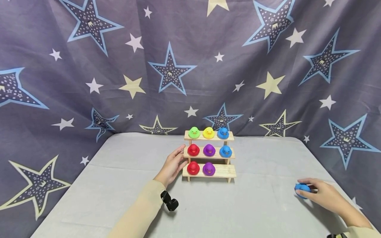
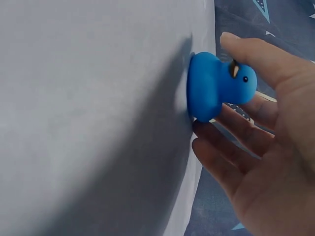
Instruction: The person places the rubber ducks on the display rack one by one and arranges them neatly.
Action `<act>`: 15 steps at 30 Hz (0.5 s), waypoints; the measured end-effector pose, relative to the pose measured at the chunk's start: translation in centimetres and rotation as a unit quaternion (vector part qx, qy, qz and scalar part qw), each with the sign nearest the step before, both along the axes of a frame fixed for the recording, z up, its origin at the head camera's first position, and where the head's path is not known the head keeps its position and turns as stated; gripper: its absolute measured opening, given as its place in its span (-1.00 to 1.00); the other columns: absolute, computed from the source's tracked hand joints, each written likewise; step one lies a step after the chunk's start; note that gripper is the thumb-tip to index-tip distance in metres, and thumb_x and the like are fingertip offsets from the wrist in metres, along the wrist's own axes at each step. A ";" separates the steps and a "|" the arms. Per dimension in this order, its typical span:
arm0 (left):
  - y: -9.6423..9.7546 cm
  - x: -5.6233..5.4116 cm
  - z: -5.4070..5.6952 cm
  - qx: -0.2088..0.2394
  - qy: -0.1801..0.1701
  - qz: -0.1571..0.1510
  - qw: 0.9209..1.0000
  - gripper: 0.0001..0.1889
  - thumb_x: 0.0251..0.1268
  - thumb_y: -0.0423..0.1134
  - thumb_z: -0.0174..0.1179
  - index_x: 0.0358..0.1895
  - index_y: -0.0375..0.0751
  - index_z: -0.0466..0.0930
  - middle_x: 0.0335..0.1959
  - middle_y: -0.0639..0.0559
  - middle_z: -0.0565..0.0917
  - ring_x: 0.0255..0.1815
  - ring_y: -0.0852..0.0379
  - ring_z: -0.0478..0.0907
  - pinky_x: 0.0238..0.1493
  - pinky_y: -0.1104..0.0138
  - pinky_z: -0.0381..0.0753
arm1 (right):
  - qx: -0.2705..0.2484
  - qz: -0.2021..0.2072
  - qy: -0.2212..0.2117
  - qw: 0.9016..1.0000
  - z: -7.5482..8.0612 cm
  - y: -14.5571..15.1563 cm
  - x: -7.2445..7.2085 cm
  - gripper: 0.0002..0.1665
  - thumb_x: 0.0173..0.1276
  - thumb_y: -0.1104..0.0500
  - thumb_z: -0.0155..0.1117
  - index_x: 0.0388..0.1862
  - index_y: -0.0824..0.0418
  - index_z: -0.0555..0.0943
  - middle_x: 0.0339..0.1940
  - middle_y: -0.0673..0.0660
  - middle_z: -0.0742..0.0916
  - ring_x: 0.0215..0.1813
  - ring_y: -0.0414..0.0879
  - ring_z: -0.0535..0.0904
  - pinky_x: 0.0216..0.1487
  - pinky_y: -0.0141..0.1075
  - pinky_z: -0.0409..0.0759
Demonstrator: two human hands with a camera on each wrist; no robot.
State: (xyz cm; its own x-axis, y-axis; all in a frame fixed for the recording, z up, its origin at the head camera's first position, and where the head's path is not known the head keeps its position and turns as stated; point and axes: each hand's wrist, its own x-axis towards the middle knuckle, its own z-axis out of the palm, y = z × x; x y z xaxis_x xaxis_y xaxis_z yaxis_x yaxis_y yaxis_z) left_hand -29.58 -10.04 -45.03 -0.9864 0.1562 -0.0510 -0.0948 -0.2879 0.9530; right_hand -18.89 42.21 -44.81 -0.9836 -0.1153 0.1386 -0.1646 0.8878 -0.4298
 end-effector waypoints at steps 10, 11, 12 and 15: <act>0.1 -0.1 -0.1 0.003 -0.001 0.005 1.000 -0.42 0.52 -0.44 -0.16 0.57 -0.24 0.13 0.54 -0.27 0.14 0.48 -0.22 0.19 0.44 0.12 0.39 | 0.011 0.015 -0.009 1.000 -0.2 0.0 -0.1 -0.33 0.10 0.00 0.61 0.08 0.39 0.66 -0.03 0.42 0.70 -0.15 0.15 0.71 -0.26 -0.28 0.72; 0.1 -0.1 -0.1 0.003 -0.001 0.004 1.000 -0.42 0.52 -0.44 -0.16 0.57 -0.24 0.13 0.54 -0.27 0.15 0.48 -0.21 0.20 0.44 0.13 0.39 | 0.011 0.018 -0.005 1.000 -0.3 0.0 -0.1 -0.34 0.09 0.01 0.62 0.07 0.39 0.66 -0.03 0.41 0.70 -0.15 0.14 0.71 -0.27 -0.32 0.71; 0.1 -0.1 -0.1 0.005 -0.001 0.004 1.000 -0.42 0.52 -0.44 -0.16 0.57 -0.24 0.13 0.54 -0.27 0.15 0.48 -0.22 0.20 0.44 0.13 0.39 | 0.012 0.020 -0.004 1.000 -0.3 0.0 0.0 -0.34 0.08 0.02 0.62 0.07 0.38 0.66 -0.03 0.41 0.70 -0.15 0.14 0.71 -0.27 -0.33 0.71; 0.1 -0.1 -0.1 0.005 0.002 0.002 1.000 -0.42 0.52 -0.44 -0.16 0.57 -0.24 0.13 0.55 -0.27 0.14 0.49 -0.23 0.19 0.44 0.13 0.39 | 0.018 0.021 0.004 1.000 -0.4 0.1 0.0 -0.35 0.06 0.02 0.63 0.06 0.37 0.67 -0.03 0.41 0.71 -0.15 0.13 0.71 -0.25 -0.32 0.71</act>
